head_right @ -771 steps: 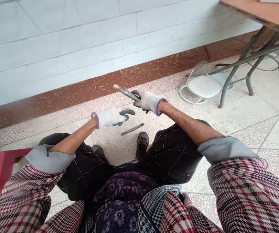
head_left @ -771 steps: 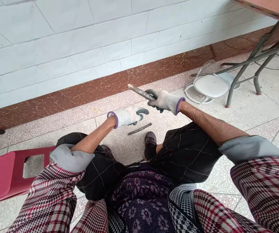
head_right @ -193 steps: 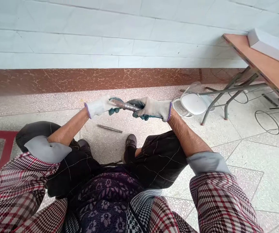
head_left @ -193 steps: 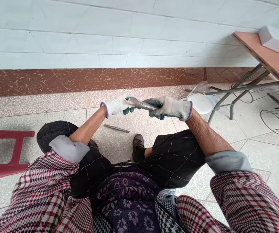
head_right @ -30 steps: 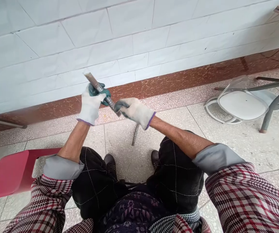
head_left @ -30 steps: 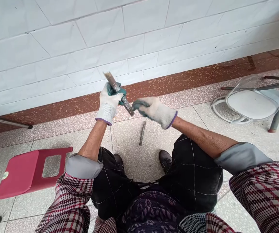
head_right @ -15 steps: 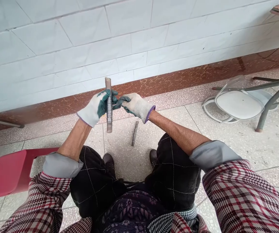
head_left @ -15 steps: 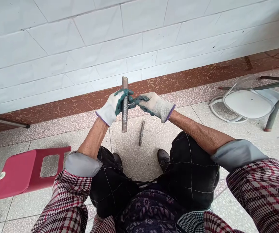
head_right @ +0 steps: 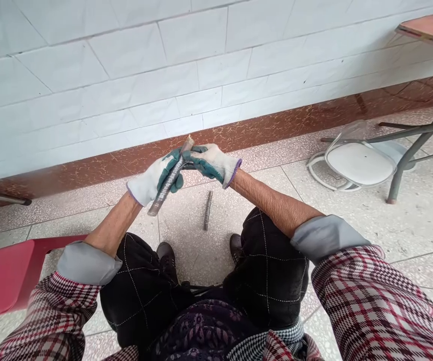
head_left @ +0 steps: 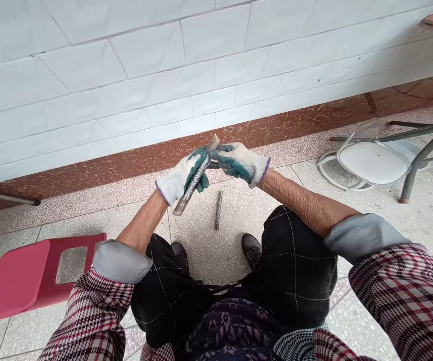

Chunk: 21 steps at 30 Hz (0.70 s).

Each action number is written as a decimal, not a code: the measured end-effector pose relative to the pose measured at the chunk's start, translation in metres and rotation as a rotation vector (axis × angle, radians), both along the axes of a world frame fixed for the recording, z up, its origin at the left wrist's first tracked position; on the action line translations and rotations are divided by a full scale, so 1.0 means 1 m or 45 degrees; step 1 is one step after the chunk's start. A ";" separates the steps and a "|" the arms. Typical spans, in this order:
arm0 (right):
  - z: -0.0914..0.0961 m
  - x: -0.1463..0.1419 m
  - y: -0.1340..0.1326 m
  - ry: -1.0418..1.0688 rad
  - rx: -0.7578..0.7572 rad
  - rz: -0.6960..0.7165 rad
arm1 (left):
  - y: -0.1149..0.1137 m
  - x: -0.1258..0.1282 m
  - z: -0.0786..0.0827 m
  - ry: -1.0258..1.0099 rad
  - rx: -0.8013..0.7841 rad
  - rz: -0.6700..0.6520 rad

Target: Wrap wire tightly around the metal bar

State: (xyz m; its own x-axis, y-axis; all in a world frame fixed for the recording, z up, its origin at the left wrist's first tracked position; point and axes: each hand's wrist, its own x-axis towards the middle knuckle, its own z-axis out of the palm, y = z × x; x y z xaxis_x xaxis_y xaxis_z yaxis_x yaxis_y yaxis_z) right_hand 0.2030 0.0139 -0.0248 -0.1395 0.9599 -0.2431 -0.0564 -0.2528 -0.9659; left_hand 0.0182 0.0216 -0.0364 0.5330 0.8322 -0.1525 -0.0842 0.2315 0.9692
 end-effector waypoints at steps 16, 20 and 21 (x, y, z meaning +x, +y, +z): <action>0.004 0.067 -0.010 -0.884 0.254 0.323 | -0.036 -0.025 0.021 1.222 0.694 -0.330; 0.008 0.074 -0.019 -1.075 0.362 0.411 | -0.031 -0.023 0.001 1.889 0.891 -0.720; 0.010 0.072 -0.025 -1.075 0.381 0.438 | -0.024 -0.025 -0.001 1.949 0.922 -0.690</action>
State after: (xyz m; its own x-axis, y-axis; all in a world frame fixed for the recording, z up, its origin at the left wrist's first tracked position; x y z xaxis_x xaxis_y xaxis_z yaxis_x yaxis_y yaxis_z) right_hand 0.2751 -0.0106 -0.0144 -0.3165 0.9376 -0.1442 0.7189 0.1379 -0.6813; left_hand -0.0066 -0.0020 -0.0375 0.4911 0.7482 -0.4462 0.8391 -0.5438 0.0117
